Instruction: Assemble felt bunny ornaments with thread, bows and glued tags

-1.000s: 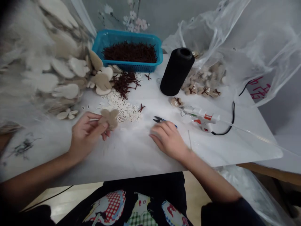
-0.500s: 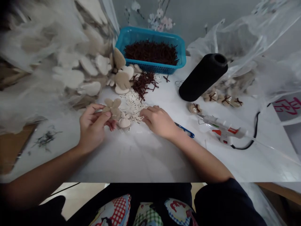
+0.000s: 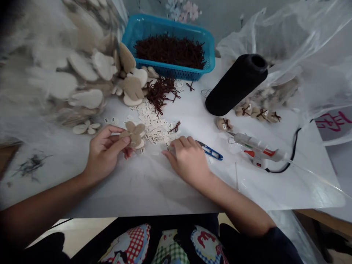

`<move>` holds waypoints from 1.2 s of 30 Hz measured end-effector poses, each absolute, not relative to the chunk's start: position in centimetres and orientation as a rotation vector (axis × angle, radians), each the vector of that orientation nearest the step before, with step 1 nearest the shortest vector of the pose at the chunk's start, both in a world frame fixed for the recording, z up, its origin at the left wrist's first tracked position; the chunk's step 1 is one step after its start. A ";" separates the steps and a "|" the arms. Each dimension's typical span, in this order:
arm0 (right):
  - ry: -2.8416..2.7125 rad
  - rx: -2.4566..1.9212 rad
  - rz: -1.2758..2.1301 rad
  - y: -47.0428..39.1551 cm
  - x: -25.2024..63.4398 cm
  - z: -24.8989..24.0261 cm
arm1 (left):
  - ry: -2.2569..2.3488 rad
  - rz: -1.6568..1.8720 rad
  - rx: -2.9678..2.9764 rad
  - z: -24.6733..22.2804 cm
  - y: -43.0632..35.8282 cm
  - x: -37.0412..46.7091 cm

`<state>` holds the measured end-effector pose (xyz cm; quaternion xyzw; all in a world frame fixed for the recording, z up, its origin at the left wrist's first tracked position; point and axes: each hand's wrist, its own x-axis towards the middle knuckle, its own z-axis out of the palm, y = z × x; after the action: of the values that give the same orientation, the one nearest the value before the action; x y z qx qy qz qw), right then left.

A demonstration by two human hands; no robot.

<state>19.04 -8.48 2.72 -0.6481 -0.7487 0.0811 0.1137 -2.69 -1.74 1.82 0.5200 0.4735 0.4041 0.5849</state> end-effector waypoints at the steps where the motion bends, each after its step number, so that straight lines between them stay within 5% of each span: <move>1: -2.214 -1.936 0.206 -8.8 18.6 2.5 | 1.106 0.915 1.215 1.9 -1.9 -2.6; 11: -2.237 -1.862 0.332 -8.5 18.9 2.2 | 1.167 0.553 1.369 2.3 -3.1 -2.4; 36: -1.927 -1.470 0.701 -9.4 16.4 1.5 | 1.137 0.415 1.402 1.2 -3.4 -2.2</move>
<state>16.45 -9.37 1.47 -0.5551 -0.7274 0.2645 0.3044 -2.20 -3.36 1.25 0.6048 0.4908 0.1791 0.6010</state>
